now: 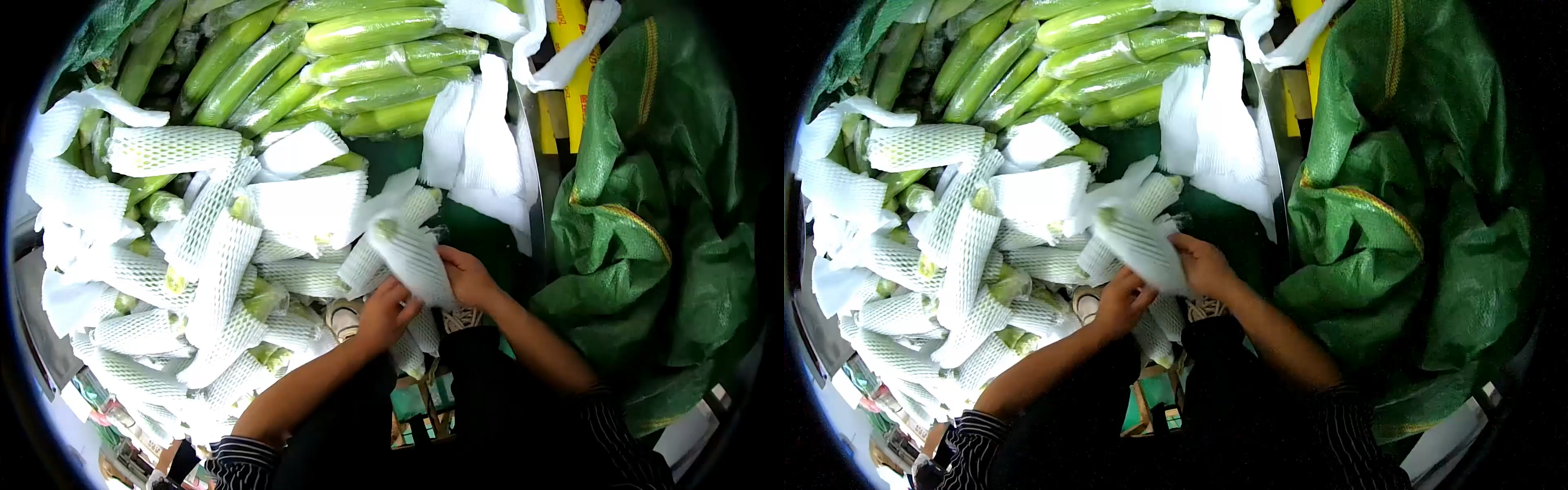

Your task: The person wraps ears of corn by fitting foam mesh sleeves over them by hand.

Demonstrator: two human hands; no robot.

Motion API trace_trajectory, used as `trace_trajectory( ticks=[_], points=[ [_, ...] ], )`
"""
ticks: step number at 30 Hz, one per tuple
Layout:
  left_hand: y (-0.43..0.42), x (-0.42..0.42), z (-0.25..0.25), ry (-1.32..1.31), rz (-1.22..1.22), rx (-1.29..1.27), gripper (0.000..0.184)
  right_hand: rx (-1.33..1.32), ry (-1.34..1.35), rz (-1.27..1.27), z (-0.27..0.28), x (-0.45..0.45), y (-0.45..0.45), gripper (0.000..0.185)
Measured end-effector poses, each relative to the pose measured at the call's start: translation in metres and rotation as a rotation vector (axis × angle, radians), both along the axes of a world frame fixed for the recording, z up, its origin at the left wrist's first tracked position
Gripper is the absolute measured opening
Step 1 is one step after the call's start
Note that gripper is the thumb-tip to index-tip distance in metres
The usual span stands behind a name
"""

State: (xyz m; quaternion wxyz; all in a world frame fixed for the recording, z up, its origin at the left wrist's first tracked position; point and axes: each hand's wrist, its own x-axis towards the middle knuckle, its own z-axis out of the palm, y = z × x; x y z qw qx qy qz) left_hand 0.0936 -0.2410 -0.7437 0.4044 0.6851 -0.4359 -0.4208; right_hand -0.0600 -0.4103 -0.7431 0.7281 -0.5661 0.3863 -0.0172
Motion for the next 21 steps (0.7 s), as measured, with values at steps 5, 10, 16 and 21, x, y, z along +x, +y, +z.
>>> trace_trajectory(
  ticks=[5,10,16,21],
  points=[
    [0.047,0.009,-0.033,1.050,0.376,0.016,0.039,-0.255,-0.580,0.424,0.144,0.115,-0.024,0.035],
    [-0.033,0.006,-0.005,0.149,0.059,0.109,0.034,-1.269,0.176,-0.378,-0.010,0.031,-0.062,0.048],
    [-0.039,-0.003,-0.008,0.089,-0.126,0.257,0.034,-0.927,0.698,-0.357,-0.076,-0.044,-0.091,0.044],
    [-0.035,0.000,0.001,0.134,-0.154,0.350,0.034,-0.606,0.560,-0.279,-0.097,-0.043,-0.108,0.071]
  ],
)
